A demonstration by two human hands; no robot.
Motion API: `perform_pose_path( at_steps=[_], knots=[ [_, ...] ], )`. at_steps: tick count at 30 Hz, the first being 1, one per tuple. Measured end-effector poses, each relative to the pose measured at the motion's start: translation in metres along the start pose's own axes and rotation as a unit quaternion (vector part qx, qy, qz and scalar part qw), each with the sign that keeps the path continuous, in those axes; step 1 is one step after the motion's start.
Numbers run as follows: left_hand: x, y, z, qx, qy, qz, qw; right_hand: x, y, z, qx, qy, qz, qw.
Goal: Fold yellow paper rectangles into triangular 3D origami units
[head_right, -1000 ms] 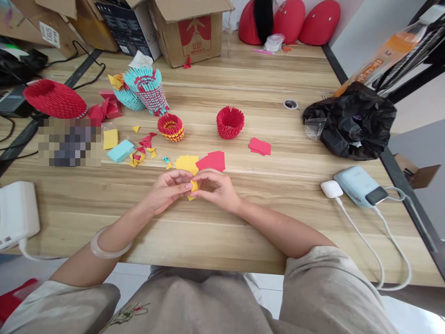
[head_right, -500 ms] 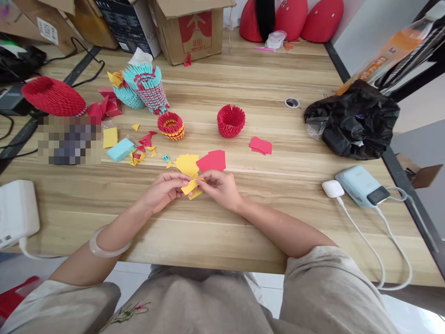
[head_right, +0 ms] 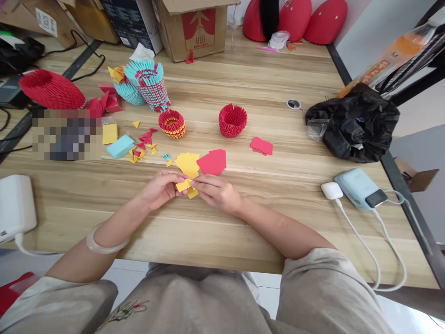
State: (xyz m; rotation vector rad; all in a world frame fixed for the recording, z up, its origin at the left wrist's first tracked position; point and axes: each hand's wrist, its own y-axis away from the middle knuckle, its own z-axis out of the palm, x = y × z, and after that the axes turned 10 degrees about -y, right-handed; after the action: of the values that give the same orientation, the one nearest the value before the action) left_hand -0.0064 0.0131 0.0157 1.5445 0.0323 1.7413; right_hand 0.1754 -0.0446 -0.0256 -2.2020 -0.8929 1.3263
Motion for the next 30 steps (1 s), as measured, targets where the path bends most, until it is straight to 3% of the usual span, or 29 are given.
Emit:
perform_pose_path(
  at_steps=[6, 11, 14, 17, 22, 25, 30],
  knots=[
    [0.001, 0.001, 0.0, -0.007, -0.029, 0.023, 0.999, 0.0, 0.0, -0.001, -0.041, 0.022, 0.002, 0.999],
    [0.001, 0.002, 0.002, 0.014, -0.072, 0.027, 0.997, -0.002, -0.002, 0.0, -0.035, 0.03, -0.007, 0.999],
    [0.0, 0.002, 0.002, 0.043, -0.117, 0.059, 0.99, -0.003, -0.002, 0.001, -0.027, -0.019, 0.04, 0.999],
    [-0.002, 0.001, 0.002, 0.075, -0.19, 0.118, 0.972, -0.001, -0.004, 0.001, 0.009, -0.126, 0.128, 0.984],
    [-0.006, 0.002, 0.002, 0.098, -0.276, 0.193, 0.937, 0.002, -0.01, 0.003, 0.085, -0.306, 0.29, 0.903],
    [-0.009, 0.004, 0.002, 0.085, -0.297, 0.213, 0.927, 0.003, -0.013, 0.003, 0.063, -0.331, 0.303, 0.891],
    [-0.011, 0.005, 0.004, 0.09, -0.335, 0.226, 0.91, 0.002, -0.015, 0.002, 0.04, -0.301, 0.295, 0.906]
  ],
)
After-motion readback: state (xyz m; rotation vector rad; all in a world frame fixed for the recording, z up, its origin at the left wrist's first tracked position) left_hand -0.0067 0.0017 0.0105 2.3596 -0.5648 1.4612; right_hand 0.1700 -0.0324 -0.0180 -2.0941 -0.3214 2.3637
